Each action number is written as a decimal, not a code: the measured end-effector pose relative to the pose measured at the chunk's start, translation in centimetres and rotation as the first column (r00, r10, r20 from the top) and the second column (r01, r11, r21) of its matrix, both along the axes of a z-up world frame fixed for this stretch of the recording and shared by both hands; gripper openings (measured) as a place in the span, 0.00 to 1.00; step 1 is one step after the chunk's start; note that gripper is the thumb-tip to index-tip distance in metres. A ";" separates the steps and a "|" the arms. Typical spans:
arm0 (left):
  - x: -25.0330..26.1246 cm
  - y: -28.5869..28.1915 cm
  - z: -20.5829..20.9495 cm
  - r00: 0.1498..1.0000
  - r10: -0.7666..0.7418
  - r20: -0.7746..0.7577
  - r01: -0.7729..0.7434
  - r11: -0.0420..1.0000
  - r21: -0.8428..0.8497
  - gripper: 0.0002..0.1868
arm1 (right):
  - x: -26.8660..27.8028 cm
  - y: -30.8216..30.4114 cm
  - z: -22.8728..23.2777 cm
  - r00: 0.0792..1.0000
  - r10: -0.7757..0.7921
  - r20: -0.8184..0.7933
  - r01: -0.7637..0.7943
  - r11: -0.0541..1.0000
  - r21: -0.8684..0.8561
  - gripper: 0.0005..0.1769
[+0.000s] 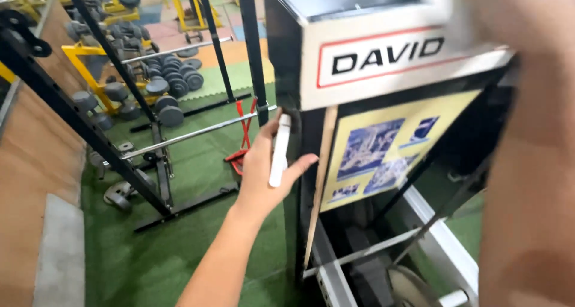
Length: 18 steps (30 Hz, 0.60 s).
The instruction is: The recorder is wiping down and cleaning various exercise machines in a gym using a spray bottle and a cloth.
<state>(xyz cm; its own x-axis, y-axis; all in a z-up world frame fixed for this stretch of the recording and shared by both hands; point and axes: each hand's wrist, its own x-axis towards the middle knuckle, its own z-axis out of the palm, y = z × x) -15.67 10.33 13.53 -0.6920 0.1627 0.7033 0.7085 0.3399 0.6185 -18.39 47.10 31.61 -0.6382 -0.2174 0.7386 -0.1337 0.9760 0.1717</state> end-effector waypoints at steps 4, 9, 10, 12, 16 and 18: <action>-0.6 -0.3 -0.5 0.998 -0.024 -0.054 0.026 0.999 0.033 0.48 | -1.7 0.5 2.9 0.978 -0.077 0.192 0.125 0.960 -0.251 0.19; -0.8 -0.4 -0.6 0.996 -0.084 -0.038 0.087 0.995 0.058 0.49 | -0.7 -11.3 6.9 0.755 -0.234 0.613 0.453 0.862 -0.229 0.33; -0.7 -0.5 -0.3 0.995 -0.093 -0.041 0.095 0.994 0.057 0.49 | -1.4 -12.5 6.7 0.755 -0.240 0.610 0.460 0.858 -0.231 0.33; -0.5 -0.7 0.0 0.994 -0.108 -0.029 0.110 0.992 0.055 0.47 | -3.1 -14.7 6.2 0.787 -0.173 0.592 0.235 0.972 -0.029 0.35; -1.7 -0.5 -2.1 0.961 -0.168 -0.218 0.204 0.967 0.153 0.44 | -1.8 -20.9 6.4 0.809 -0.161 0.566 0.249 0.965 -0.082 0.33; -1.6 -0.6 -1.7 0.960 -0.280 -0.025 0.279 0.937 0.210 0.47 | 1.5 -24.4 6.7 0.821 -0.052 0.569 0.214 0.951 -0.221 0.31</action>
<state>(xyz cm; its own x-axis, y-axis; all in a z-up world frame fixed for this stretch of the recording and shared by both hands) -17.31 9.72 11.83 -0.6438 0.2002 0.7386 0.7526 -0.0086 0.6584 -16.85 22.66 38.30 -0.9616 0.0505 0.2697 0.0081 0.9877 -0.1562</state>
